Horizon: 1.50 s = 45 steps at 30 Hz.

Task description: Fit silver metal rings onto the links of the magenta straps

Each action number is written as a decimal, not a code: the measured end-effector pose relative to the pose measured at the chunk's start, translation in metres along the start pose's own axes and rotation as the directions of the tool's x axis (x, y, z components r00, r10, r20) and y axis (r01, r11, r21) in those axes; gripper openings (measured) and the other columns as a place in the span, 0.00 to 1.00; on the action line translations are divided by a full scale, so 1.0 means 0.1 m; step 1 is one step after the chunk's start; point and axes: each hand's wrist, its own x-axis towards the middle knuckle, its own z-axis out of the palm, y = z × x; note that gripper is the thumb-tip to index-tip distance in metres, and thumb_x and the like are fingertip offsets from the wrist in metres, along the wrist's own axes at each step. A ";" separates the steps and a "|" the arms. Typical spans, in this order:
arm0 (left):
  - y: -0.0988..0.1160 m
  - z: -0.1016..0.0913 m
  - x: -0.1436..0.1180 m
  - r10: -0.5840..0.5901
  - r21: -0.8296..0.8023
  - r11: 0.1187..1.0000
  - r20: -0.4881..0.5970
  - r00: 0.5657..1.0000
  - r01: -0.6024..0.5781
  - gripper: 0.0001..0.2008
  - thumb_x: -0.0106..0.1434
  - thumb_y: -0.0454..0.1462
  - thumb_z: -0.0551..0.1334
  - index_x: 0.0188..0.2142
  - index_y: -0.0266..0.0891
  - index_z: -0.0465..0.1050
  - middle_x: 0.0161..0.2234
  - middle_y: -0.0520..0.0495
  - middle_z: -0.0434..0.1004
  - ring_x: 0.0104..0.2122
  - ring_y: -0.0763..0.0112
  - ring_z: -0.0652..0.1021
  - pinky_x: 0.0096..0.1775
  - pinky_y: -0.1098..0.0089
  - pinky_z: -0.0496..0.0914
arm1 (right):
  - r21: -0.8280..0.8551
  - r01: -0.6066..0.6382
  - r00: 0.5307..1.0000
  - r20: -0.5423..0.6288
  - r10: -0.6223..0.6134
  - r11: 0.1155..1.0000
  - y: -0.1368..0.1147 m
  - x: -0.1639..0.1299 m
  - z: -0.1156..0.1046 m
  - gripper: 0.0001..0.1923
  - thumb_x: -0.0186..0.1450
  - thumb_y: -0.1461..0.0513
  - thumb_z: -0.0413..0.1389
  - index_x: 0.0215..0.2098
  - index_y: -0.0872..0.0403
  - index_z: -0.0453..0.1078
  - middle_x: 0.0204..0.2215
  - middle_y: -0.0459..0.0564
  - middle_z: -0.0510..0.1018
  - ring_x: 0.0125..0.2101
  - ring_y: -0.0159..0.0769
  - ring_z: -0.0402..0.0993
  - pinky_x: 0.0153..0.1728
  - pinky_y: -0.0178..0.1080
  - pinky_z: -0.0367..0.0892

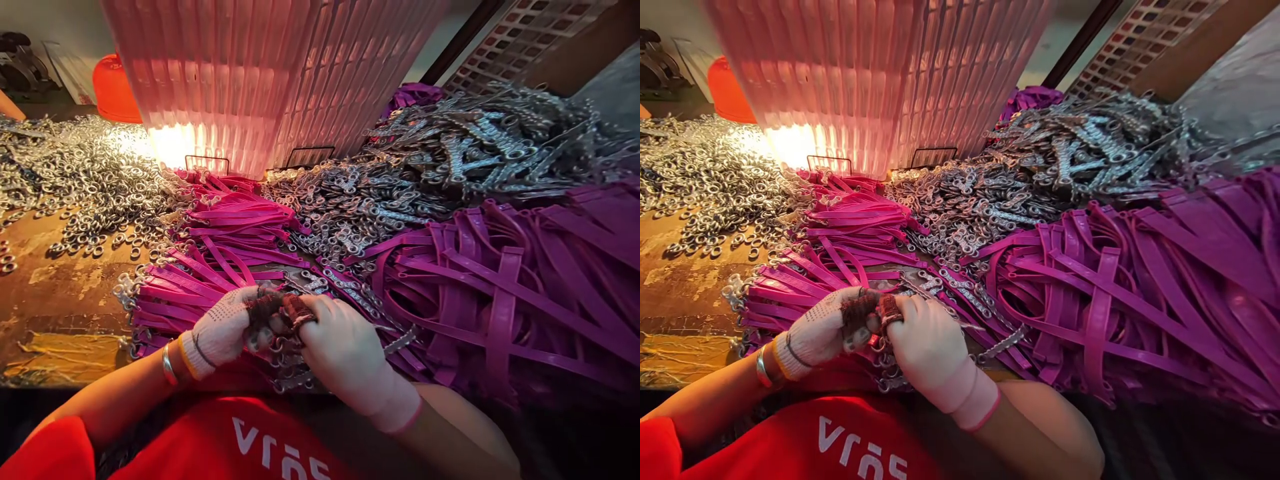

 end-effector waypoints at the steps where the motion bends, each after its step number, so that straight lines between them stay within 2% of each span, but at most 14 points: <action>1: 0.02 0.00 -0.02 0.052 0.042 0.998 0.020 0.998 -0.053 0.17 0.58 0.45 0.67 0.40 0.34 0.75 0.25 0.49 0.75 0.17 0.79 0.69 0.18 0.78 0.61 | 0.064 -0.041 0.999 -0.032 0.043 0.997 0.01 -0.03 0.02 0.14 0.57 0.72 0.50 0.37 0.57 0.75 0.35 0.57 0.79 0.33 0.42 0.72 0.34 0.41 0.67; 5: 0.05 0.00 -0.08 0.127 0.206 0.970 0.046 0.991 -0.133 0.17 0.59 0.45 0.68 0.41 0.34 0.76 0.25 0.48 0.76 0.21 0.76 0.73 0.22 0.78 0.65 | 0.421 -0.132 0.982 -0.066 0.175 0.898 0.04 -0.13 0.09 0.22 0.54 0.72 0.48 0.44 0.55 0.73 0.43 0.56 0.77 0.41 0.42 0.74 0.41 0.41 0.71; 10: -0.03 0.01 -0.02 0.191 0.220 0.958 -0.014 0.982 -0.183 0.14 0.57 0.43 0.69 0.37 0.36 0.76 0.33 0.46 0.79 0.27 0.73 0.76 0.29 0.75 0.70 | 0.604 -0.226 0.952 -0.028 0.304 0.764 -0.03 -0.15 0.07 0.25 0.57 0.72 0.47 0.48 0.51 0.73 0.40 0.52 0.78 0.41 0.42 0.75 0.44 0.43 0.71; 16: 0.00 -0.03 0.03 0.006 0.226 0.973 0.148 0.989 -0.040 0.17 0.60 0.47 0.64 0.29 0.33 0.73 0.17 0.51 0.67 0.15 0.79 0.66 0.19 0.77 0.59 | 0.665 -0.067 0.993 -0.024 0.112 0.743 0.10 -0.11 0.01 0.33 0.56 0.73 0.46 0.60 0.53 0.64 0.50 0.56 0.74 0.51 0.43 0.70 0.51 0.45 0.69; 19: 0.03 -0.05 0.04 -0.129 0.304 0.951 0.203 0.971 0.063 0.16 0.60 0.45 0.62 0.25 0.34 0.71 0.15 0.52 0.65 0.13 0.81 0.61 0.16 0.77 0.53 | 0.629 0.051 0.998 -0.004 -0.063 0.776 0.17 -0.09 0.04 0.29 0.54 0.73 0.48 0.53 0.58 0.68 0.47 0.58 0.74 0.47 0.42 0.70 0.48 0.44 0.68; 22: 0.06 -0.04 0.02 -0.190 0.422 0.899 0.145 0.971 0.112 0.14 0.61 0.43 0.59 0.24 0.35 0.69 0.16 0.52 0.64 0.12 0.81 0.59 0.14 0.76 0.50 | 0.473 0.047 0.996 0.045 -0.077 0.880 0.16 -0.10 0.07 0.21 0.52 0.73 0.49 0.42 0.59 0.73 0.40 0.58 0.75 0.40 0.43 0.70 0.41 0.43 0.67; 25: 0.09 -0.01 -0.05 -0.121 0.478 0.875 0.058 0.991 0.079 0.12 0.63 0.43 0.58 0.28 0.37 0.67 0.19 0.53 0.67 0.14 0.80 0.61 0.15 0.76 0.52 | 0.312 -0.021 0.992 0.124 -0.019 0.950 0.13 -0.10 0.04 0.12 0.52 0.71 0.50 0.32 0.57 0.72 0.33 0.56 0.75 0.33 0.41 0.68 0.34 0.40 0.61; 29: 0.15 0.05 -0.12 0.003 0.549 0.835 0.064 0.998 -0.038 0.07 0.55 0.36 0.65 0.30 0.38 0.67 0.24 0.52 0.70 0.19 0.79 0.65 0.19 0.77 0.57 | 0.339 -0.074 0.972 0.233 -0.008 0.938 0.09 -0.08 -0.03 0.07 0.52 0.69 0.51 0.26 0.54 0.69 0.25 0.49 0.75 0.25 0.35 0.65 0.27 0.38 0.54; 31: 0.16 0.09 -0.13 -0.025 0.534 0.846 0.046 0.999 -0.004 0.07 0.55 0.35 0.64 0.29 0.39 0.65 0.22 0.54 0.67 0.18 0.79 0.64 0.18 0.77 0.56 | 0.392 -0.073 0.986 0.164 0.009 0.917 0.05 -0.10 -0.02 0.06 0.54 0.67 0.51 0.23 0.53 0.68 0.22 0.47 0.73 0.22 0.33 0.63 0.25 0.38 0.52; 35: 0.19 0.20 -0.10 -0.101 0.387 0.918 0.013 0.995 0.088 0.11 0.63 0.42 0.57 0.28 0.41 0.58 0.18 0.59 0.58 0.14 0.81 0.57 0.15 0.78 0.51 | 0.369 -0.081 0.971 -0.181 0.156 0.926 -0.07 -0.18 0.12 0.07 0.56 0.64 0.50 0.24 0.53 0.69 0.23 0.51 0.73 0.24 0.36 0.66 0.27 0.38 0.55; 38: 0.29 0.21 0.04 -0.105 0.452 0.890 0.067 0.992 0.063 0.12 0.66 0.43 0.54 0.28 0.41 0.57 0.17 0.59 0.56 0.12 0.81 0.56 0.14 0.78 0.51 | 0.420 -0.148 0.948 -0.197 0.249 0.895 -0.05 -0.22 0.24 0.09 0.57 0.66 0.49 0.30 0.55 0.72 0.26 0.52 0.75 0.26 0.37 0.69 0.29 0.37 0.59; 41: 0.47 0.14 0.41 -0.027 0.772 0.626 0.164 0.986 -0.111 0.08 0.65 0.37 0.52 0.29 0.39 0.62 0.20 0.54 0.64 0.17 0.78 0.65 0.19 0.77 0.60 | 0.519 -0.277 0.919 -0.104 0.381 0.809 0.13 -0.21 0.29 0.09 0.60 0.67 0.49 0.29 0.54 0.71 0.25 0.51 0.76 0.27 0.37 0.69 0.30 0.36 0.60; 43: 0.57 0.10 0.77 0.116 0.954 0.141 0.248 0.962 -0.263 0.04 0.62 0.33 0.56 0.32 0.36 0.68 0.28 0.48 0.72 0.27 0.72 0.73 0.30 0.73 0.68 | 0.570 -0.355 0.875 -0.077 0.478 0.741 0.28 -0.20 0.29 0.10 0.61 0.65 0.49 0.25 0.53 0.68 0.23 0.49 0.75 0.25 0.36 0.67 0.28 0.36 0.59; 45: 0.59 0.08 1.16 0.128 0.904 -0.335 0.324 0.937 -0.266 0.07 0.60 0.30 0.57 0.37 0.34 0.73 0.37 0.42 0.76 0.38 0.63 0.76 0.40 0.66 0.71 | 0.637 -0.399 0.831 -0.053 0.553 0.660 0.41 -0.19 0.29 0.11 0.62 0.63 0.48 0.22 0.52 0.65 0.21 0.47 0.72 0.23 0.34 0.64 0.25 0.36 0.58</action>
